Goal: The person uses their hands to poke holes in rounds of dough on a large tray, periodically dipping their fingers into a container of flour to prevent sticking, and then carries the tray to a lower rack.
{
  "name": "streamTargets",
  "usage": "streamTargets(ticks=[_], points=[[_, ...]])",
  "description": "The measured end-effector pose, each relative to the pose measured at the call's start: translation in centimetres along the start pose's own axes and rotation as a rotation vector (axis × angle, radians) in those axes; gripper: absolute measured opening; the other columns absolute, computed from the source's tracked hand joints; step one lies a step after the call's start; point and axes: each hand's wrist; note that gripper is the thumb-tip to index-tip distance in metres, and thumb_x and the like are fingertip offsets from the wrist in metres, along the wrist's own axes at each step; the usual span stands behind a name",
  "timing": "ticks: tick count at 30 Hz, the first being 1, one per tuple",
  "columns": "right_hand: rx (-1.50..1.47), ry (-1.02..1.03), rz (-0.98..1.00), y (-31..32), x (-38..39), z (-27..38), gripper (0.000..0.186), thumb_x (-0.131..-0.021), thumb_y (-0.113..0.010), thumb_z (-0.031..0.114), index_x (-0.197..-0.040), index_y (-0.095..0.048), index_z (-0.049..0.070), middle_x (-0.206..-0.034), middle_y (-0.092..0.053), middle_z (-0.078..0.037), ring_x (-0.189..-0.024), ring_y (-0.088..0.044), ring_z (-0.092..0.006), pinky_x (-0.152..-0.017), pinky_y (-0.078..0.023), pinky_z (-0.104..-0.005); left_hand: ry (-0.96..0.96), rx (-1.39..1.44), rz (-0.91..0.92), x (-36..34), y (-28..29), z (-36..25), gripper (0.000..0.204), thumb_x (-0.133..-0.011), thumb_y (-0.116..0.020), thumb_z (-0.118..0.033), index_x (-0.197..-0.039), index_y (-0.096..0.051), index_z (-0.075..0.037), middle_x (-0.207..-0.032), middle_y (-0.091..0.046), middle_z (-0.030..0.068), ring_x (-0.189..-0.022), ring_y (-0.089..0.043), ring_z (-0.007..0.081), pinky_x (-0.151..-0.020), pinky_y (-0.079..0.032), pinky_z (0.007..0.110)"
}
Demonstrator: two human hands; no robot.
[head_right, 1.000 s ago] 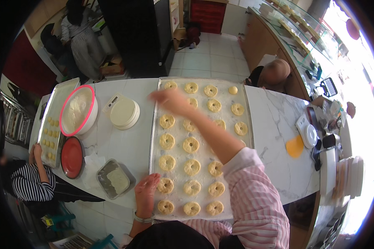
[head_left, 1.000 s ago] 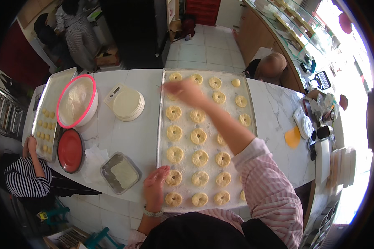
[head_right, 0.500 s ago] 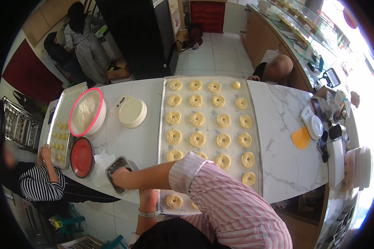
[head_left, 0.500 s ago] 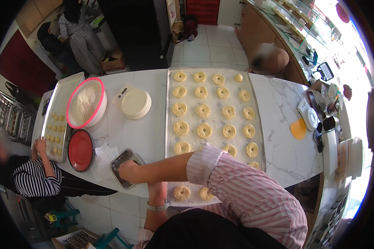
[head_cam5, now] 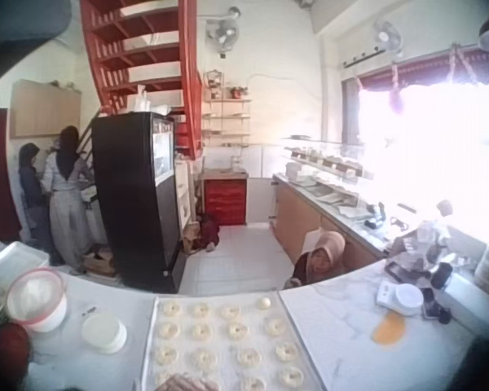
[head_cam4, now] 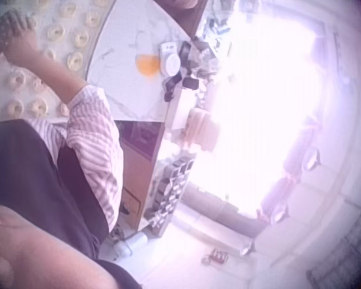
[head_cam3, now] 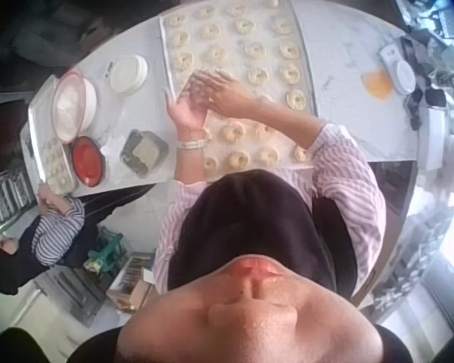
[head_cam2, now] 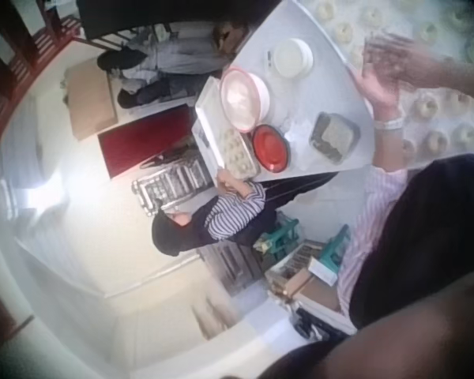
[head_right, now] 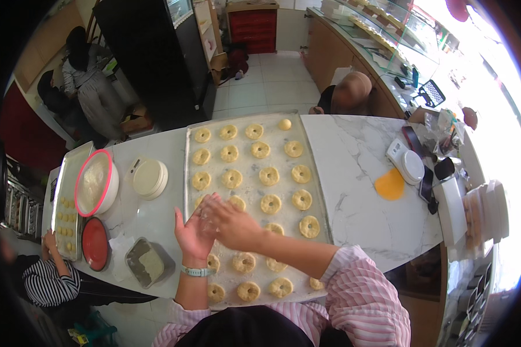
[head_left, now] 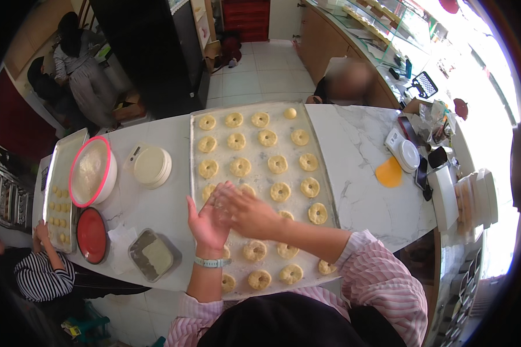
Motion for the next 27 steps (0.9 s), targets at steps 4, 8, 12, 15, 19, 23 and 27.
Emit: streamTargets(ticks=[4,8,12,15,19,23,27], points=[[0.219,-0.452,0.150,3.2,0.0,-10.6,0.063,-0.094,-0.031,0.045,-0.139,-0.024,0.000,-0.145,-0.024,-0.017,-0.134,-0.024,-0.0277,-0.111,-0.016,-0.0399,0.040,0.037,-0.061,-2.5,-0.6,3.4,0.080,-0.091,-0.032,-0.057,-0.133,-0.027,0.011,-0.140,-0.031,0.0232,-0.131,-0.029,0.0307,-0.110,-0.024,0.041],[0.415,-0.606,0.086,6.5,-1.3,-23.4,0.068,-0.094,-0.021,0.050,-0.140,-0.019,-0.001,-0.148,-0.019,-0.014,-0.138,-0.014,-0.0239,-0.112,-0.009,-0.0412,0.047,0.019,-0.168,-2.1,0.3,5.4,0.075,-0.093,-0.032,-0.053,-0.133,-0.028,0.011,-0.138,-0.034,0.0235,-0.130,-0.032,0.0308,-0.110,-0.025,0.041],[0.419,-0.520,0.098,5.1,-2.8,-27.5,0.068,-0.094,-0.020,0.051,-0.141,-0.019,0.002,-0.148,-0.018,-0.012,-0.138,-0.014,-0.0231,-0.112,-0.007,-0.0431,-0.023,-0.061,-0.300,-0.5,2.2,5.4,0.068,-0.094,-0.032,-0.047,-0.132,-0.031,0.010,-0.136,-0.038,0.0231,-0.128,-0.036,0.0303,-0.108,-0.028,0.040],[0.394,-0.523,0.252,4.2,-3.5,-29.1,0.068,-0.093,-0.021,0.052,-0.141,-0.019,0.003,-0.149,-0.017,-0.011,-0.138,-0.013,-0.0218,-0.112,-0.006,-0.0448,-0.083,-0.085,-0.355,0.3,2.7,5.0,0.063,-0.095,-0.032,-0.043,-0.130,-0.033,0.009,-0.135,-0.040,0.0221,-0.127,-0.037,0.0297,-0.107,-0.030,0.040],[0.404,-0.466,0.187,3.4,-3.2,-28.5,0.066,-0.093,-0.025,0.050,-0.141,-0.022,0.005,-0.148,-0.021,-0.009,-0.138,-0.015,-0.0213,-0.111,-0.008,-0.0458,-0.133,-0.061,-0.396,0.7,2.7,4.5,0.057,-0.096,-0.033,-0.038,-0.129,-0.036,0.008,-0.133,-0.042,0.0213,-0.126,-0.039,0.0296,-0.107,-0.031,0.040],[0.463,-0.495,0.110,3.6,-3.5,-29.3,0.063,-0.092,-0.031,0.045,-0.140,-0.024,0.005,-0.148,-0.020,-0.009,-0.138,-0.016,-0.0210,-0.111,-0.009,-0.0460,-0.122,-0.006,-0.355,1.2,2.7,4.3,0.053,-0.096,-0.035,-0.034,-0.129,-0.037,0.007,-0.133,-0.043,0.0210,-0.127,-0.038,0.0291,-0.107,-0.031,0.041],[0.461,-0.535,0.036,4.8,-3.4,-32.1,0.053,-0.085,-0.046,0.030,-0.133,-0.038,0.007,-0.143,-0.030,-0.005,-0.133,-0.024,-0.0201,-0.109,-0.015,-0.0444,-0.113,-0.008,-0.362,1.5,2.4,4.3,0.049,-0.096,-0.036,-0.032,-0.127,-0.039,0.007,-0.131,-0.044,0.0205,-0.125,-0.040,0.0293,-0.105,-0.033,0.041]])
Point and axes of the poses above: each hand's wrist, its own x-axis away from the middle knuckle, its own y-axis out of the back of the hand, z = x × y
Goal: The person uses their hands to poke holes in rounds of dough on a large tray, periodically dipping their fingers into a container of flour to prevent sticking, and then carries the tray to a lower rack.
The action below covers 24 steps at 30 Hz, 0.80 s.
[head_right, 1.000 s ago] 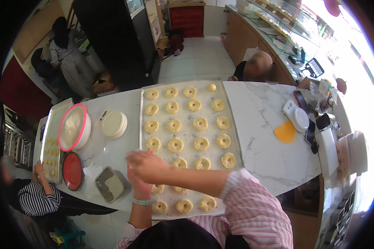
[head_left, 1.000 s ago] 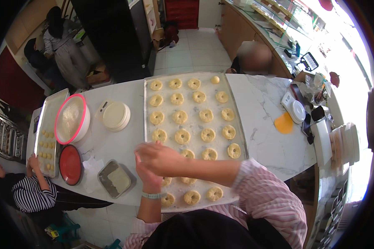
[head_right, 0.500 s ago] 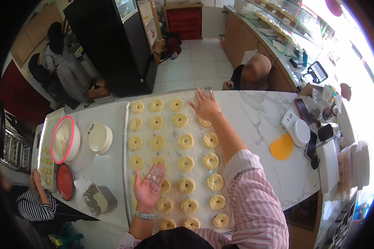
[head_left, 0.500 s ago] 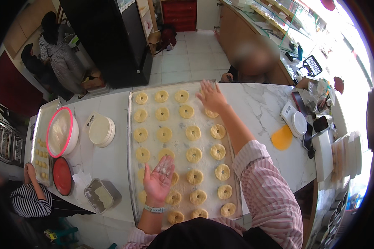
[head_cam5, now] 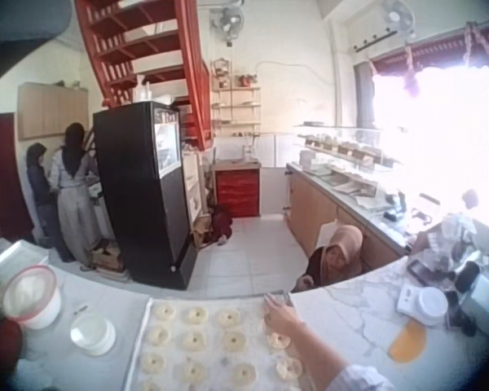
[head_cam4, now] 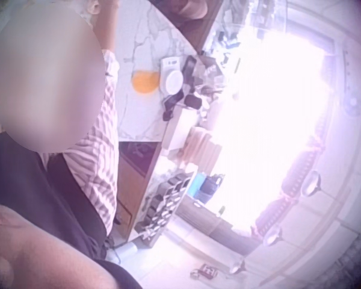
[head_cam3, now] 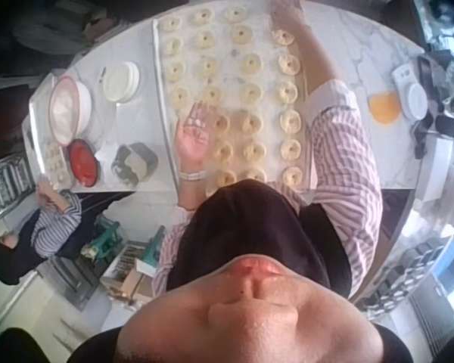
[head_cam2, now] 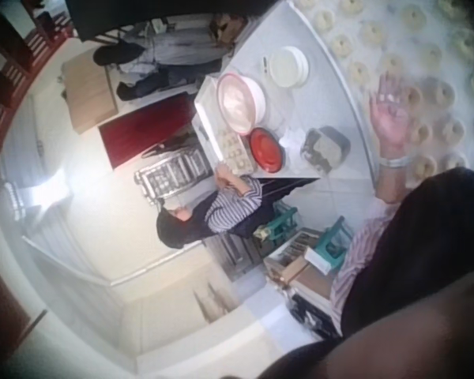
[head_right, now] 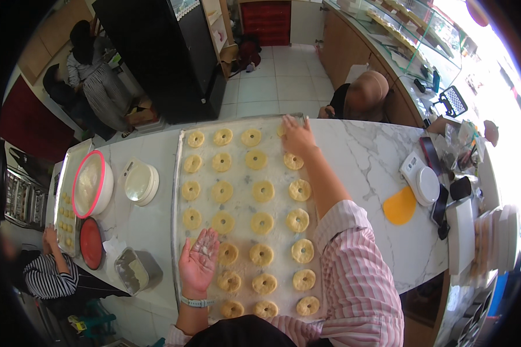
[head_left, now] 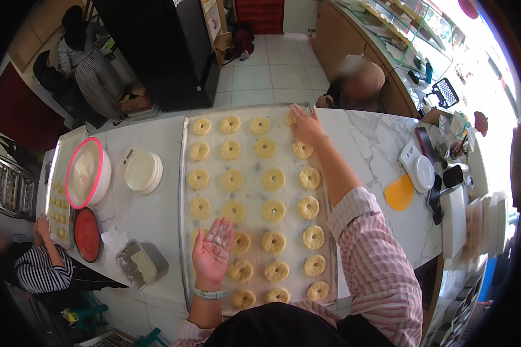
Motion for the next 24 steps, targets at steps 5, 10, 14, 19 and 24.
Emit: streamTargets(ticks=[5,10,14,19,24], points=[[-0.124,-0.060,-0.081,2.2,0.7,-0.1,0.029,-0.078,-0.054,0.014,-0.104,-0.063,0.022,-0.117,-0.048,0.001,-0.114,-0.042,-0.0169,-0.097,-0.029,-0.0392,-0.034,-0.014,-0.059,1.1,0.4,-0.3,0.047,-0.096,-0.037,-0.030,-0.125,-0.040,0.007,-0.129,-0.047,0.0201,-0.124,-0.041,0.0294,-0.104,-0.035,0.041],[-0.039,-0.016,-0.128,2.2,1.5,-0.6,0.024,-0.079,-0.055,0.014,-0.096,-0.066,0.026,-0.107,-0.048,0.003,-0.108,-0.042,-0.0164,-0.092,-0.029,-0.0378,-0.006,0.007,-0.037,1.3,1.3,0.0,0.046,-0.096,-0.037,-0.029,-0.125,-0.041,0.007,-0.128,-0.047,0.0202,-0.123,-0.042,0.0298,-0.104,-0.035,0.041],[0.025,-0.040,0.000,2.7,1.4,0.5,0.022,-0.081,-0.055,0.020,-0.100,-0.066,0.024,-0.115,-0.046,0.002,-0.114,-0.037,-0.0171,-0.092,-0.028,-0.0422,-0.026,-0.014,-0.051,1.8,1.5,0.2,0.045,-0.096,-0.037,-0.029,-0.124,-0.042,0.007,-0.126,-0.049,0.0198,-0.123,-0.043,0.0299,-0.104,-0.035,0.041],[0.001,0.045,-0.017,2.2,1.3,2.0,0.024,-0.083,-0.054,0.028,-0.103,-0.063,0.018,-0.124,-0.041,-0.003,-0.117,-0.035,-0.0197,-0.086,-0.029,-0.0441,-0.052,0.006,-0.070,2.9,2.1,-0.1,0.043,-0.096,-0.037,-0.027,-0.122,-0.043,0.007,-0.123,-0.051,0.0196,-0.121,-0.044,0.0293,-0.104,-0.035,0.041],[0.015,-0.086,-0.048,-0.5,0.3,0.0,0.037,-0.086,-0.053,0.034,-0.114,-0.055,0.011,-0.126,-0.039,-0.011,-0.119,-0.033,-0.0241,-0.090,-0.030,-0.0484,0.043,-0.131,0.015,2.7,1.6,1.4,0.042,-0.096,-0.038,-0.026,-0.121,-0.045,0.007,-0.120,-0.053,0.0189,-0.114,-0.051,0.0284,-0.102,-0.039,0.040]])
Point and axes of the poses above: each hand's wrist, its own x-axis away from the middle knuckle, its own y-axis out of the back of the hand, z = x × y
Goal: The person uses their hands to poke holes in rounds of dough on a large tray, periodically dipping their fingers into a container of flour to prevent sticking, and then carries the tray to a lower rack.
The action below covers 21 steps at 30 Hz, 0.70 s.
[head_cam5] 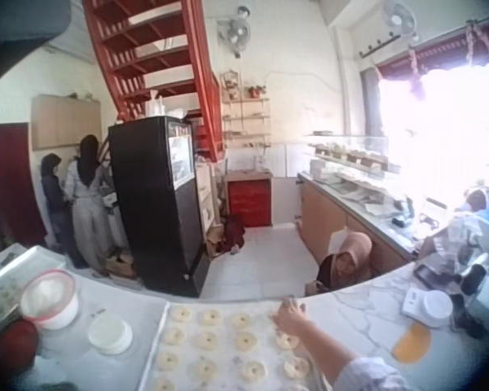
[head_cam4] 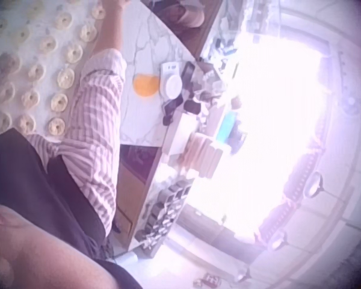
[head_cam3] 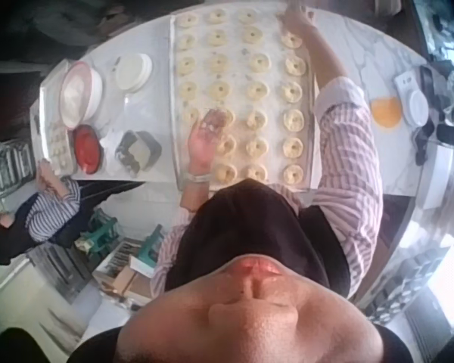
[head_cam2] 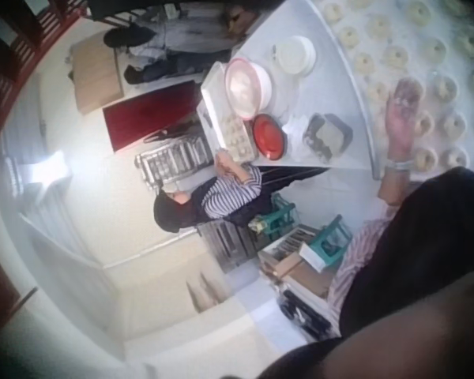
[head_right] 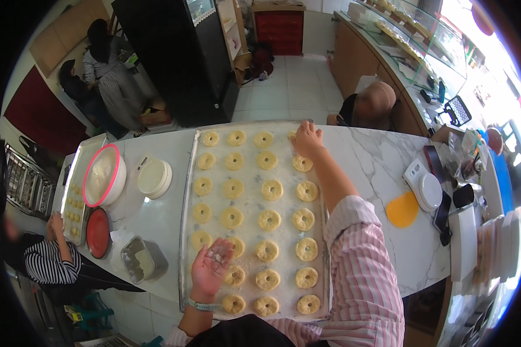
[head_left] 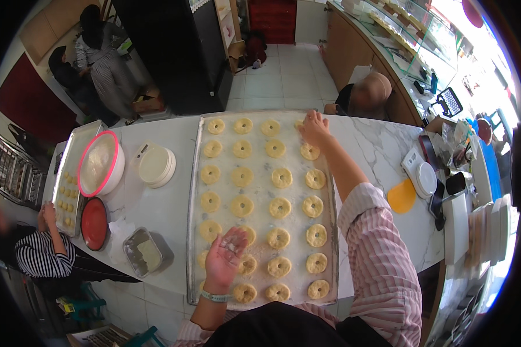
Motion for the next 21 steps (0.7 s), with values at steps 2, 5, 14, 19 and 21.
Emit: streamTargets(ticks=[2,5,14,19,21], points=[[-0.287,-0.041,0.095,1.2,1.2,0.9,0.039,-0.087,-0.052,0.034,-0.115,-0.054,0.007,-0.125,-0.039,-0.013,-0.117,-0.035,-0.0269,-0.092,-0.031,-0.0479,0.016,-0.178,0.014,0.3,-0.5,0.7,0.041,-0.096,-0.040,-0.025,-0.120,-0.046,0.007,-0.118,-0.055,0.0181,-0.112,-0.053,0.0276,-0.100,-0.041,0.038],[-0.687,0.148,0.189,4.8,7.1,5.9,0.030,-0.086,-0.056,0.028,-0.104,-0.056,0.004,-0.120,-0.043,-0.014,-0.111,-0.041,-0.0299,-0.093,-0.034,-0.0442,-0.023,-0.435,-0.036,0.9,-2.2,1.2,0.039,-0.095,-0.043,-0.024,-0.118,-0.048,0.007,-0.113,-0.058,0.0167,-0.108,-0.055,0.0257,-0.096,-0.043,0.036],[-0.489,0.366,-0.055,15.2,30.4,18.4,0.027,-0.083,-0.058,0.023,-0.104,-0.055,0.007,-0.121,-0.043,-0.013,-0.116,-0.038,-0.0312,-0.097,-0.029,-0.0453,-0.111,-0.603,0.003,3.4,-1.2,2.8,0.028,-0.089,-0.058,-0.019,-0.107,-0.057,0.004,-0.094,-0.061,0.0067,-0.086,-0.058,0.0124,-0.079,-0.045,0.026],[-0.443,0.274,-0.151,17.2,35.3,22.4,0.029,-0.082,-0.058,0.021,-0.106,-0.054,0.005,-0.126,-0.042,-0.016,-0.122,-0.034,-0.0335,-0.100,-0.027,-0.0459,-0.304,-0.548,0.038,8.1,-0.7,2.5,0.025,-0.090,-0.058,-0.021,-0.102,-0.060,0.001,-0.092,-0.061,0.0030,-0.083,-0.056,0.0088,-0.072,-0.043,0.024],[-0.565,0.340,-0.187,17.2,36.5,23.7,0.027,-0.082,-0.060,0.016,-0.105,-0.054,0.004,-0.125,-0.045,-0.016,-0.119,-0.041,-0.0334,-0.097,-0.034,-0.0441,-0.323,-0.551,0.107,9.6,-0.2,1.8,0.027,-0.090,-0.058,-0.022,-0.103,-0.059,0.002,-0.093,-0.061,0.0034,-0.084,-0.056,0.0091,-0.074,-0.043,0.023]])
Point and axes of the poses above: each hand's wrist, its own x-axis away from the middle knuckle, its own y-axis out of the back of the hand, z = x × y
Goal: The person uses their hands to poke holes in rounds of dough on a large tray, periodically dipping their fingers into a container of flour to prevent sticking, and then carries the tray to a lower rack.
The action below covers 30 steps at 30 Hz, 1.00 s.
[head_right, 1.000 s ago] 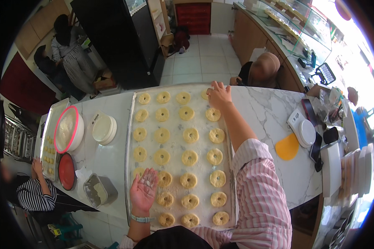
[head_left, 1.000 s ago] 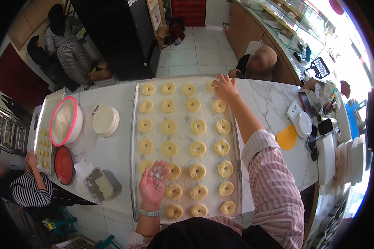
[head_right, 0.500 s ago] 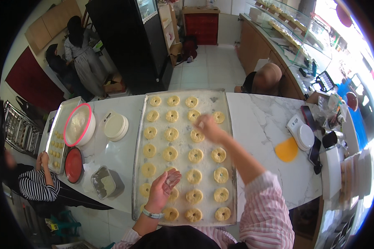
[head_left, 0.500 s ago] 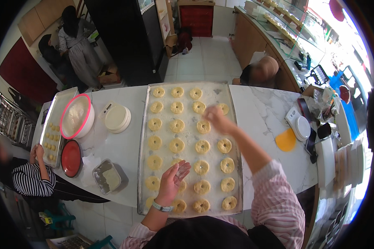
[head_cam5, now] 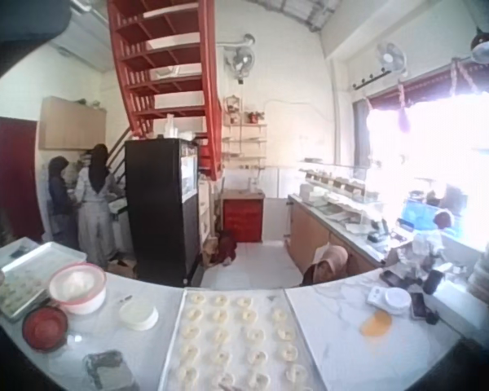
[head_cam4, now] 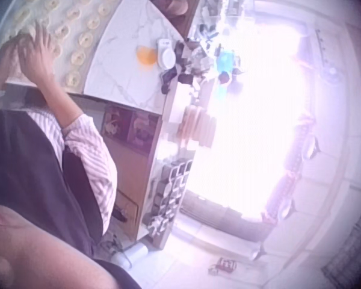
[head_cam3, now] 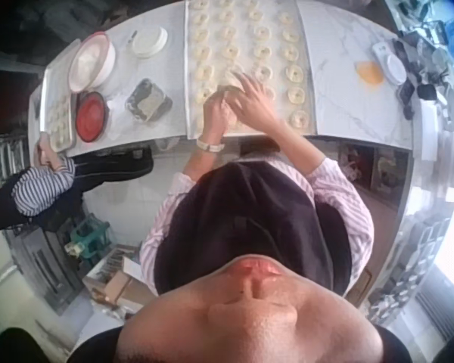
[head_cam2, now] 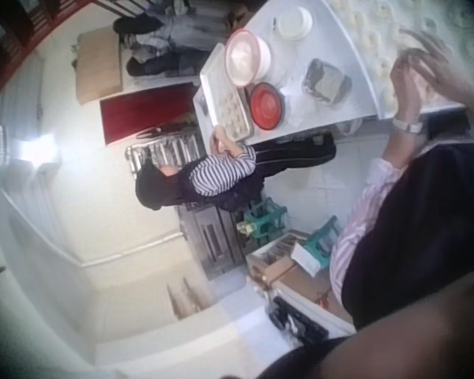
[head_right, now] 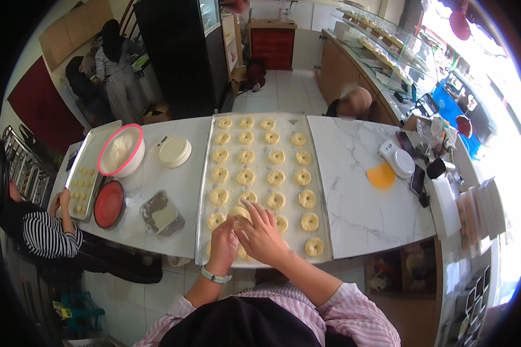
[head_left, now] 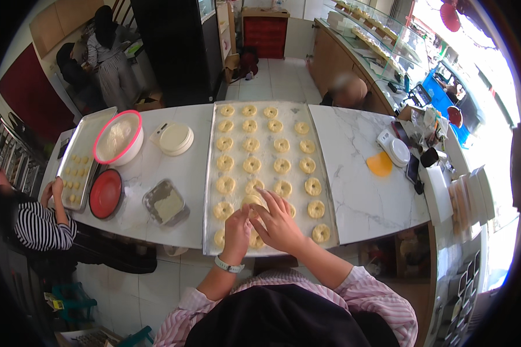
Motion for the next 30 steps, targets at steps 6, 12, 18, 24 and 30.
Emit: streamTargets(ticks=[6,12,18,24,30], points=[[-0.732,-0.382,0.054,-1.2,2.3,3.0,0.022,-0.083,-0.061,0.007,-0.104,-0.056,-0.001,-0.108,-0.059,-0.017,-0.097,-0.062,-0.0245,-0.081,-0.051,-0.0319,0.096,-0.264,0.108,5.0,4.2,-2.7,0.029,-0.086,-0.063,-0.019,-0.105,-0.060,0.002,-0.097,-0.062,0.0059,-0.086,-0.058,0.0100,-0.077,-0.044,0.022],[-0.682,-0.364,-0.029,-0.9,6.3,8.1,0.023,-0.082,-0.061,0.004,-0.105,-0.059,-0.001,-0.093,-0.064,-0.010,-0.086,-0.064,-0.0167,-0.077,-0.051,-0.0271,-0.088,-0.100,-0.026,9.5,4.9,-2.8,0.031,-0.077,-0.066,0.004,-0.106,-0.058,0.006,-0.097,-0.062,0.0095,-0.085,-0.060,0.0119,-0.077,-0.049,0.023],[-0.855,-0.473,-0.104,-1.7,10.6,8.5,0.025,-0.083,-0.063,0.005,-0.106,-0.059,-0.004,-0.093,-0.064,-0.009,-0.082,-0.061,-0.0106,-0.072,-0.049,-0.0219,0.197,0.033,0.091,13.1,5.1,-3.1,0.030,-0.078,-0.065,0.002,-0.107,-0.059,0.005,-0.092,-0.065,0.0088,-0.081,-0.063,0.0128,-0.069,-0.051,0.020],[-1.037,-0.665,-0.112,0.6,13.0,8.7,0.025,-0.083,-0.063,0.006,-0.106,-0.062,-0.002,-0.100,-0.063,-0.008,-0.086,-0.058,-0.0094,-0.072,-0.048,-0.0229,0.260,0.029,0.090,14.7,5.1,-2.4,0.026,-0.079,-0.067,-0.003,-0.103,-0.062,0.004,-0.089,-0.066,0.0073,-0.076,-0.063,0.0113,-0.063,-0.049,0.018],[-1.025,-0.704,-0.065,2.8,14.4,8.6,0.024,-0.082,-0.064,0.004,-0.104,-0.062,-0.007,-0.097,-0.064,-0.009,-0.085,-0.061,-0.0117,-0.076,-0.049,-0.0230,0.265,-0.044,0.153,15.5,3.8,-1.8,0.023,-0.080,-0.068,-0.008,-0.099,-0.064,0.003,-0.085,-0.066,0.0064,-0.072,-0.062,0.0104,-0.060,-0.048,0.019]])
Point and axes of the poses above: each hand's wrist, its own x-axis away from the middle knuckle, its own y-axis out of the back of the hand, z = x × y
